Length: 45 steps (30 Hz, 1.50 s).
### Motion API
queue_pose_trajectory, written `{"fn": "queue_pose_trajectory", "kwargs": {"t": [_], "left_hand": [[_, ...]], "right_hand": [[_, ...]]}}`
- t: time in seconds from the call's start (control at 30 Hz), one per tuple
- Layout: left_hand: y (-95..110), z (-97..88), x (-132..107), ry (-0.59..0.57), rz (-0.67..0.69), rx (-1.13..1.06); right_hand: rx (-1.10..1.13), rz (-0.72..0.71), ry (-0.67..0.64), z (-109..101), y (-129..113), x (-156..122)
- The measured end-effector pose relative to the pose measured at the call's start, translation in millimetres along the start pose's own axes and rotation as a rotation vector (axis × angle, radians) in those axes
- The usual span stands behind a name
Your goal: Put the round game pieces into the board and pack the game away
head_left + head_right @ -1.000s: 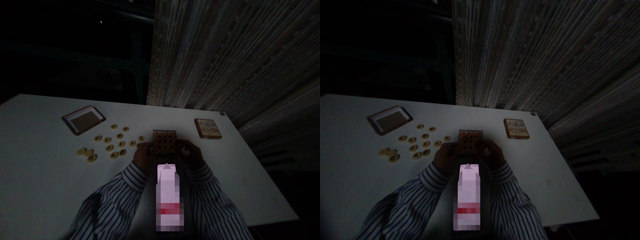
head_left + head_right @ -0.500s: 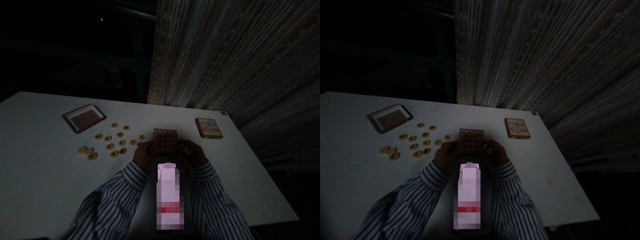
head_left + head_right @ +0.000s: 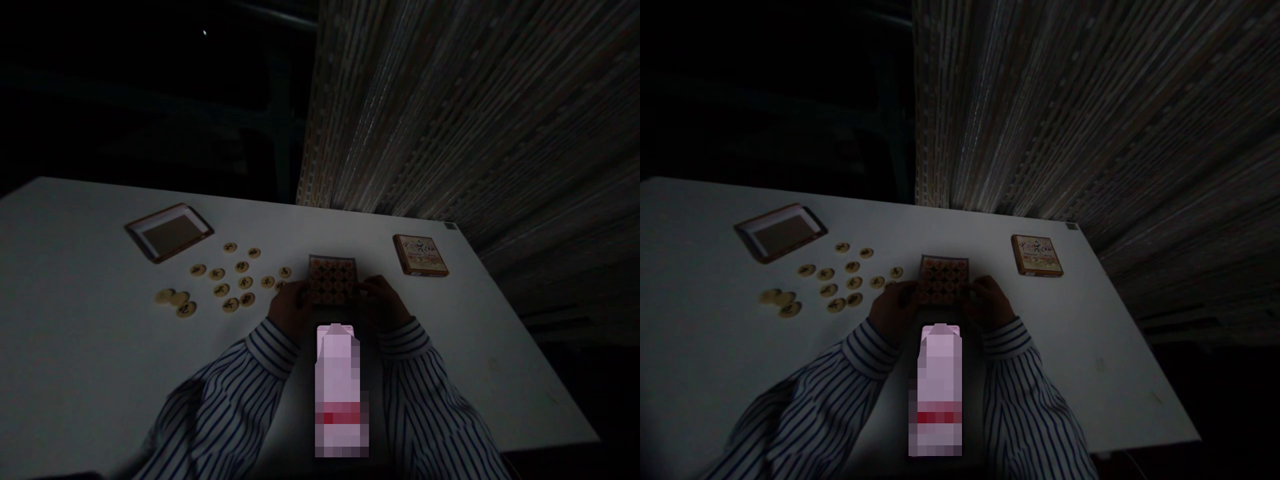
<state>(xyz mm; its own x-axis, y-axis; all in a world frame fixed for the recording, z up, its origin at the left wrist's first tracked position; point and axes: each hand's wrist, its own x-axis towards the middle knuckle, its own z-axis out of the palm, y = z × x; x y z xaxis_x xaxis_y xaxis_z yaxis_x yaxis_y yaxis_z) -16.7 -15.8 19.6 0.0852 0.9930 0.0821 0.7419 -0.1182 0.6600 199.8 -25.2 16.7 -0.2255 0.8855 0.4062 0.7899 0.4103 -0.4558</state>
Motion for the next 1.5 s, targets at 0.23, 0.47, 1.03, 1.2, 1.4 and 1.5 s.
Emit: {"fn": "queue_pose_trajectory", "kwargs": {"t": [0.23,0.47,1.03,1.2,1.4,1.5], "left_hand": [[-1.5,0.5,0.8,-0.009,0.017,-0.004],[-0.2,0.5,-0.4,0.006,0.019,0.003],[-2.8,2.5,-0.6,0.02,0.028,0.022],[-0.2,0.8,-1.2,0.006,0.014,0.007],[1.0,-0.7,-1.4,0.017,0.022,0.003],[0.3,-0.2,-0.9,0.01,0.027,0.012]], "right_hand": [[-0.034,0.056,-0.053,1.0,-0.7,-0.9],[0.036,0.082,-0.086,-1.3,-1.8,-0.8],[0.0,0.082,-0.123,-2.2,-1.6,-1.4],[0.004,0.086,-0.12,-1.4,-0.3,-1.8],[-0.012,0.066,-0.129,-2.6,-0.9,-1.0],[-0.018,0.069,-0.144,-3.5,-1.0,-1.1]]}}
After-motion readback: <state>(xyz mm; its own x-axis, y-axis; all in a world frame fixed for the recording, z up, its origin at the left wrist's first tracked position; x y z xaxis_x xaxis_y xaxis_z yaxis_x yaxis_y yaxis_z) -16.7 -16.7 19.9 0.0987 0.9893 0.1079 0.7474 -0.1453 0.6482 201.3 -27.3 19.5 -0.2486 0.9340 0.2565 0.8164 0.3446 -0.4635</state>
